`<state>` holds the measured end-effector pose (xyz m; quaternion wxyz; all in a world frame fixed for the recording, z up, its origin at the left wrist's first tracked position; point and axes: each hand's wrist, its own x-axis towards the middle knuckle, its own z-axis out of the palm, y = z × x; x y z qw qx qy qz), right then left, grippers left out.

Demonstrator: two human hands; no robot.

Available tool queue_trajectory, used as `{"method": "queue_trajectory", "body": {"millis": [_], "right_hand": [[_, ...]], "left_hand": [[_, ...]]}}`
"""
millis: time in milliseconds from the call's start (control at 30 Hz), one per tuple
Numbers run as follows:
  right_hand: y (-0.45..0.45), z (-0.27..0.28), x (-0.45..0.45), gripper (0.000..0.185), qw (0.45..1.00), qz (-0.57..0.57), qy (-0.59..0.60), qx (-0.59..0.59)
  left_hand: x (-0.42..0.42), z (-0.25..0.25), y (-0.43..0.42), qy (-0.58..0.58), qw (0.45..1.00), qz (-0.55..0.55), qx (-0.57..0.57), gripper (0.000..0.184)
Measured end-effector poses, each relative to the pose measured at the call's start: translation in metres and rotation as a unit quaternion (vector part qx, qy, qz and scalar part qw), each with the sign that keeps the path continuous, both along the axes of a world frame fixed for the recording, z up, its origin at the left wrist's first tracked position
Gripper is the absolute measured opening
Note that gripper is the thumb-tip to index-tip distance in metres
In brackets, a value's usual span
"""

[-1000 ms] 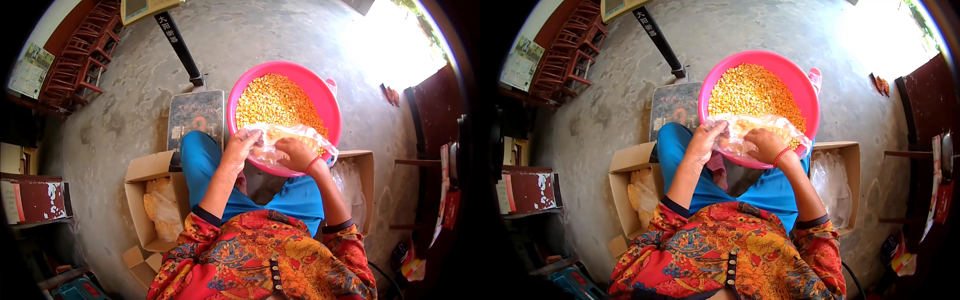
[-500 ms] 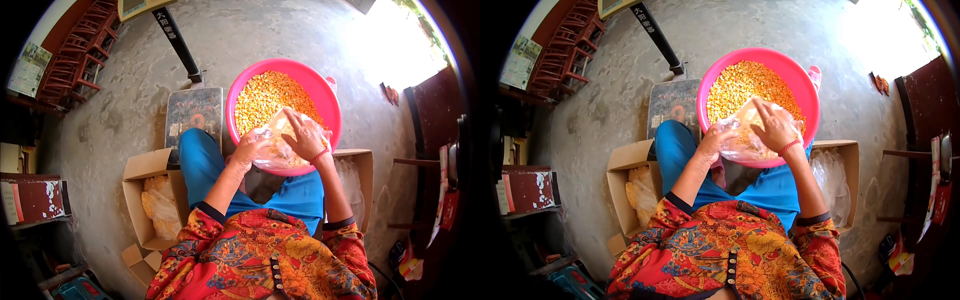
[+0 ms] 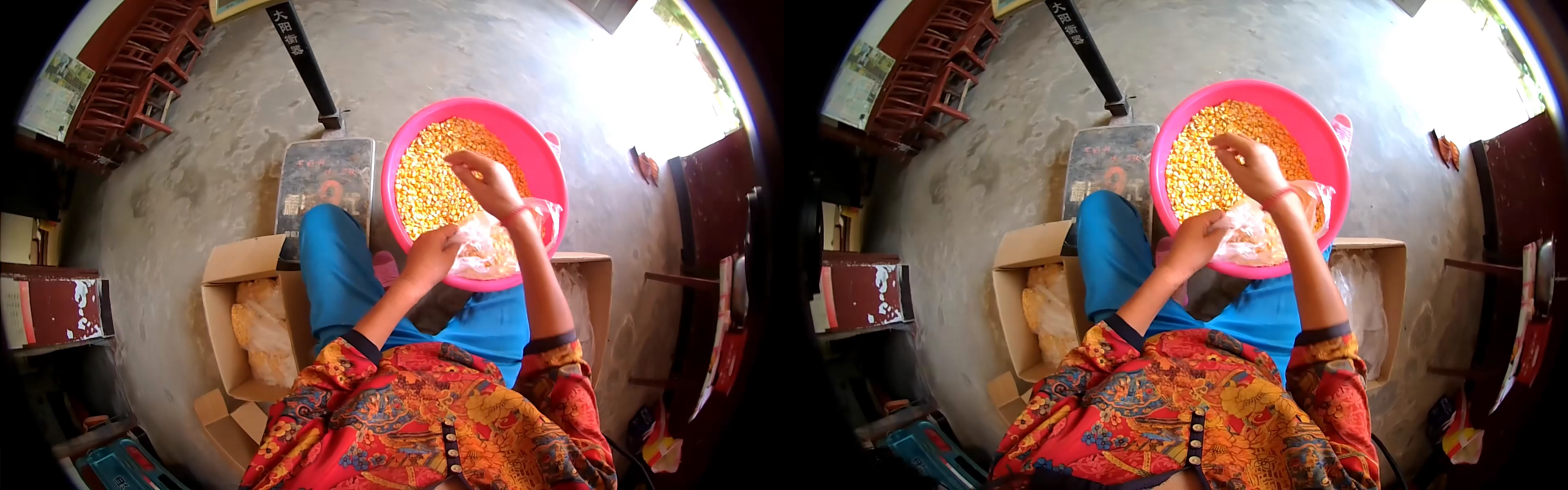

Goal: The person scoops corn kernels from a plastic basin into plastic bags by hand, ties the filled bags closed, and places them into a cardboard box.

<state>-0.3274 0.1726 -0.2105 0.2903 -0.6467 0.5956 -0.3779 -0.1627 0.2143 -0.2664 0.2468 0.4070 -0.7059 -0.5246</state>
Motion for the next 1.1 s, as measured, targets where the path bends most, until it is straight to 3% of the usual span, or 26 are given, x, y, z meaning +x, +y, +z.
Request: {"method": "queue_trajectory", "body": {"millis": [67, 167, 333, 433, 500, 567, 600, 633, 667, 700, 767, 833, 900, 1033, 1100], "right_hand": [[-0.027, -0.029, 0.010, 0.029, 0.989, 0.009, 0.111, -0.093], [-0.038, -0.063, 0.022, 0.030, 0.942, 0.051, 0.320, -0.085], [-0.030, -0.090, 0.001, 0.024, 0.947, 0.048, 0.306, -0.081], [-0.020, -0.098, -0.023, 0.018, 0.927, -0.019, 0.356, -0.115], [-0.017, -0.102, -0.035, 0.017, 0.943, -0.075, 0.324, -0.004], [-0.019, -0.109, -0.046, 0.015, 0.948, -0.101, 0.299, -0.024], [-0.025, -0.116, -0.051, 0.016, 0.964, -0.140, 0.225, -0.029], [-0.032, -0.123, -0.058, 0.019, 0.972, -0.179, 0.148, -0.034], [-0.036, -0.115, -0.055, 0.025, 0.970, -0.241, 0.014, -0.014], [-0.038, -0.093, -0.055, 0.024, 0.946, -0.264, -0.165, 0.089], [-0.029, -0.050, -0.056, 0.019, 0.856, -0.218, -0.454, 0.116], [-0.022, -0.025, -0.053, 0.018, 0.805, -0.190, -0.557, 0.080], [-0.003, 0.005, -0.041, 0.019, 0.797, -0.126, -0.586, 0.070], [0.036, 0.017, -0.014, 0.018, 0.851, -0.037, -0.505, 0.141], [0.042, -0.003, -0.008, 0.015, 0.927, -0.050, -0.303, 0.216]], "left_hand": [[-0.002, 0.000, 0.004, -0.015, 1.000, 0.003, -0.013, 0.020], [-0.001, -0.001, 0.000, -0.014, 1.000, -0.004, -0.011, 0.019], [0.001, 0.010, -0.002, -0.038, 0.999, -0.034, -0.015, 0.016], [-0.001, 0.003, -0.003, -0.052, 0.998, -0.033, -0.008, 0.015], [-0.004, -0.007, -0.005, -0.032, 0.999, -0.028, -0.001, 0.015], [-0.008, -0.018, -0.007, 0.135, 0.986, 0.022, 0.100, 0.014], [-0.008, -0.015, -0.015, 0.138, 0.983, 0.008, 0.123, 0.016], [-0.010, -0.013, -0.020, 0.138, 0.983, 0.006, 0.121, 0.016], [-0.012, -0.004, -0.023, 0.210, 0.955, 0.034, 0.207, 0.017], [-0.013, 0.001, -0.027, 0.278, 0.913, 0.062, 0.291, 0.019], [-0.014, 0.007, -0.036, 0.292, 0.936, 0.044, 0.191, 0.021], [-0.013, 0.007, -0.039, 0.270, 0.928, 0.082, 0.242, 0.019], [-0.013, -0.003, -0.047, 0.252, 0.936, 0.092, 0.228, 0.017], [-0.015, 0.000, -0.039, 0.215, 0.946, 0.123, 0.208, 0.014], [-0.016, -0.005, -0.034, 0.231, 0.937, 0.140, 0.222, 0.016]]}}
